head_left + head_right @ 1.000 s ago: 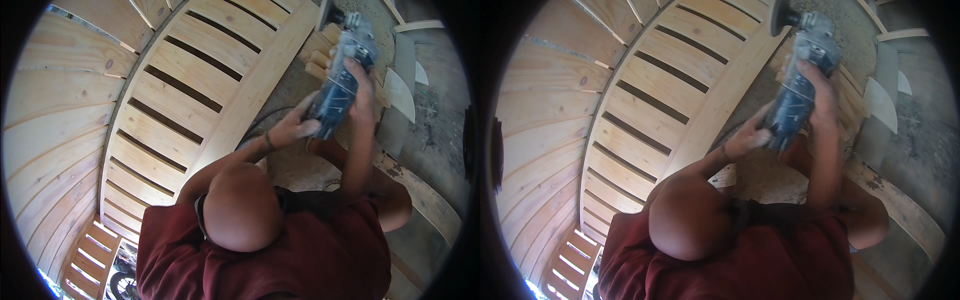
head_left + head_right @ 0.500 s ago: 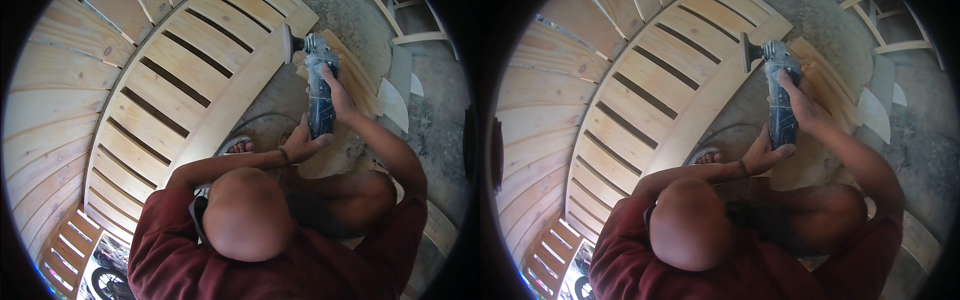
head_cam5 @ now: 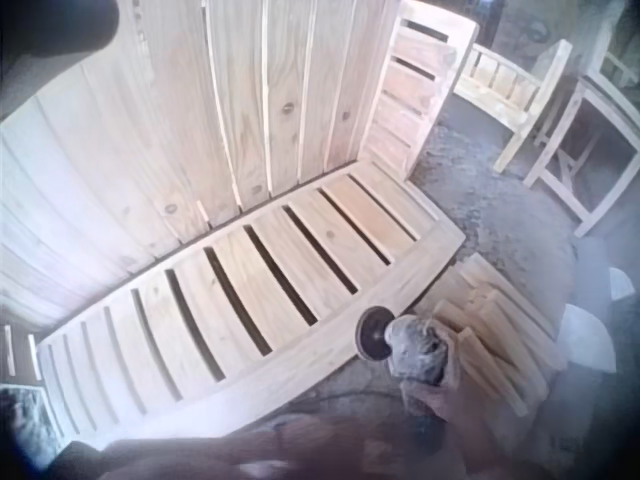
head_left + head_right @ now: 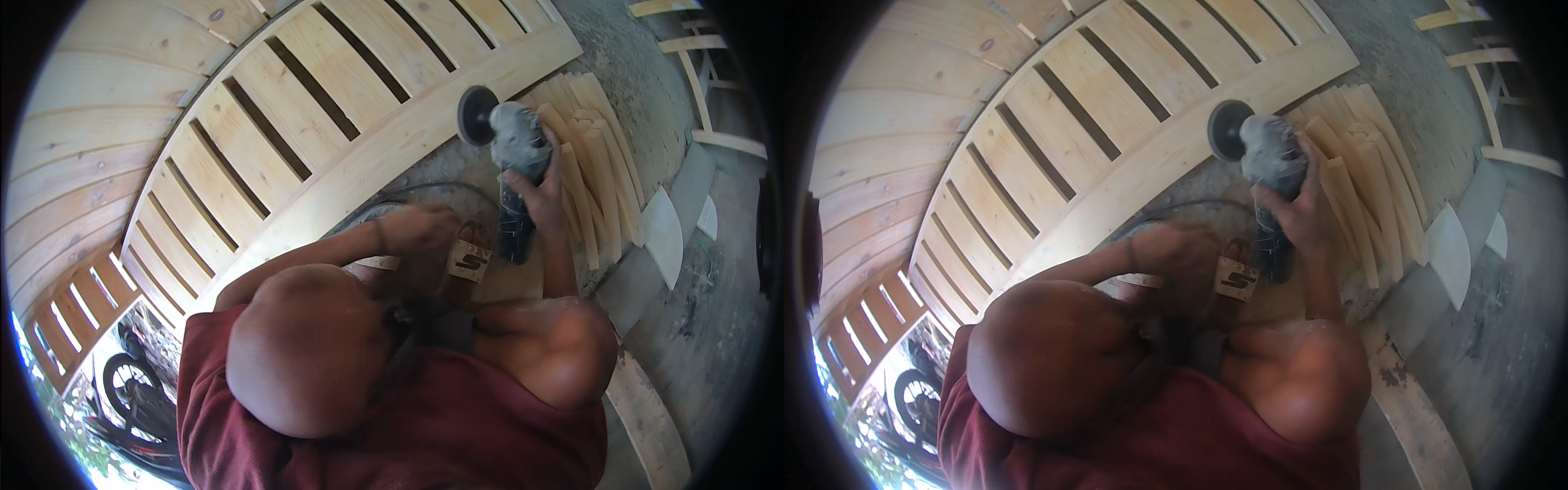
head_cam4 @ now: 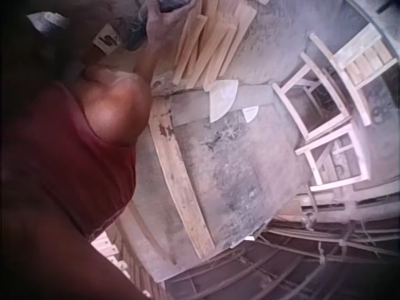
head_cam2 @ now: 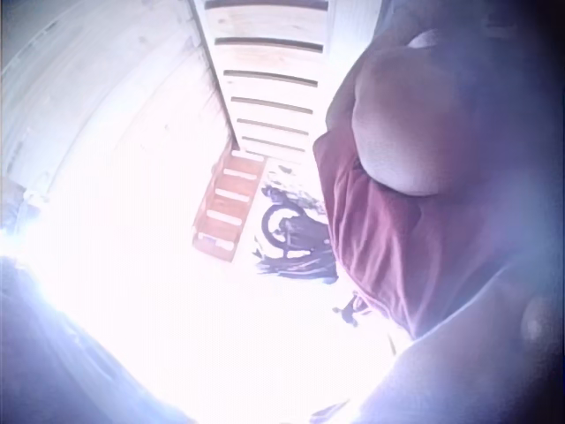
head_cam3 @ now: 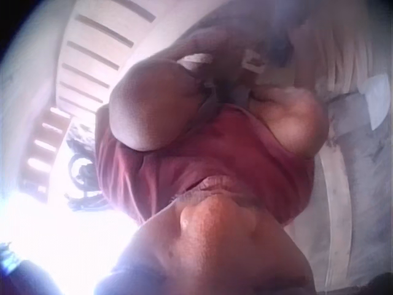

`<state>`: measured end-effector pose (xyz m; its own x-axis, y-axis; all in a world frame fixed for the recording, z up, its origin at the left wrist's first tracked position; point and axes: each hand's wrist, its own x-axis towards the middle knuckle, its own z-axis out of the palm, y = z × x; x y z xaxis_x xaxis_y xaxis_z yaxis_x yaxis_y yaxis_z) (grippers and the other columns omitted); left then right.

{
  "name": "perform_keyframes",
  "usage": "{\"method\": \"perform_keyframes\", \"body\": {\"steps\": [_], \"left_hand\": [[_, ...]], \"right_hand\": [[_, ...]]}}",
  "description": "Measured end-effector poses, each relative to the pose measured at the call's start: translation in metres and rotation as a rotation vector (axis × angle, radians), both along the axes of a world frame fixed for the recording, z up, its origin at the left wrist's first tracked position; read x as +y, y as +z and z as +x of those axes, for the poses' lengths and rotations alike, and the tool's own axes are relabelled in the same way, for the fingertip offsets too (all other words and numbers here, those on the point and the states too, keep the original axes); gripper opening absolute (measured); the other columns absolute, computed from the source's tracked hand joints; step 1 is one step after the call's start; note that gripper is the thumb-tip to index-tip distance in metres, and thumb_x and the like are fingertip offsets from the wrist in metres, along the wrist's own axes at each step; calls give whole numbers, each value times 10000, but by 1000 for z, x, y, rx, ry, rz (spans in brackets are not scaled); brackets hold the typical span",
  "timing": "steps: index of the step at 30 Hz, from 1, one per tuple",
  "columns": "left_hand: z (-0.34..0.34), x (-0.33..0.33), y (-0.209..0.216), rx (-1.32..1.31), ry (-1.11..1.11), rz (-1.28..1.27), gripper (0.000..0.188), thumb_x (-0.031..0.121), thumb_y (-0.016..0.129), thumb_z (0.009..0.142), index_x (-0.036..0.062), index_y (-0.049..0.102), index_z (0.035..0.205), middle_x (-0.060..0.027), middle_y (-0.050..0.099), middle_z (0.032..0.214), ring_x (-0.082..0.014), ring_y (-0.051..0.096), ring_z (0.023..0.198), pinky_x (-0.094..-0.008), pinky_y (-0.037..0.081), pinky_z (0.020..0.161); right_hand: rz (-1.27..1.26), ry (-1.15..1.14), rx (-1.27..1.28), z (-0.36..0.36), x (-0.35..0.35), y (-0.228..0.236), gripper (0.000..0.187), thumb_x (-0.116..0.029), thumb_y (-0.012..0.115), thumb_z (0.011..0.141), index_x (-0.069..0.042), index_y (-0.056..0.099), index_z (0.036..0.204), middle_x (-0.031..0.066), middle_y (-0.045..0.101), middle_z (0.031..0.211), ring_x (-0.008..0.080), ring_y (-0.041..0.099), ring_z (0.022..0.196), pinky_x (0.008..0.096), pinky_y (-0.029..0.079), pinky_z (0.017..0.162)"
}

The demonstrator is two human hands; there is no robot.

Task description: The person sands the surface of a wooden bench using a hand-held power sander, moving it across different sections of the seat and backrest.

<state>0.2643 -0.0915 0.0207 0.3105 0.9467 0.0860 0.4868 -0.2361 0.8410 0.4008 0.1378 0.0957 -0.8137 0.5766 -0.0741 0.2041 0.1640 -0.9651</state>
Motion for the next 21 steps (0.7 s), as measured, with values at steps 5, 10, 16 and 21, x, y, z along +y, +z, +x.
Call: {"method": "perform_keyframes", "body": {"steps": [5, 10, 16, 21], "left_hand": [[-47, -100, -5, 480, 851, 18, 686, 233, 673, 860, -44, 402, 1426, -244, 425, 1456, -416, 382, 1380, -498, 322, 1150], [-50, -174, -15, 805, 965, -159, 745, 451, 595, 919, -11, 393, 1468, -245, 378, 1526, -434, 352, 1408, -555, 283, 1134], [-43, -164, -12, 862, 881, -192, 733, 441, 587, 922, -31, 404, 1452, -263, 389, 1511, -439, 355, 1404, -552, 297, 1128], [-50, -130, 3, 816, 656, -355, 760, 465, 566, 931, -51, 386, 1458, -270, 360, 1532, -445, 341, 1418, -554, 296, 1135]], "right_hand": [[215, 291, -305, -6, -28, 10, 952, -183, 843, 735, -83, 291, 1504, 240, 519, 1370, 360, 536, 1264, 444, 428, 1059], [185, 482, -206, -20, -87, -12, 936, -253, 822, 756, -78, 278, 1498, 295, 552, 1327, 469, 576, 1186, 474, 480, 983], [166, 591, -311, -27, -108, -18, 906, -259, 791, 776, -77, 275, 1498, 313, 552, 1315, 486, 574, 1168, 501, 487, 955], [63, 406, -405, -22, -68, -3, 930, -260, 799, 773, -72, 263, 1509, 306, 530, 1346, 477, 543, 1223, 485, 464, 1004]]}}
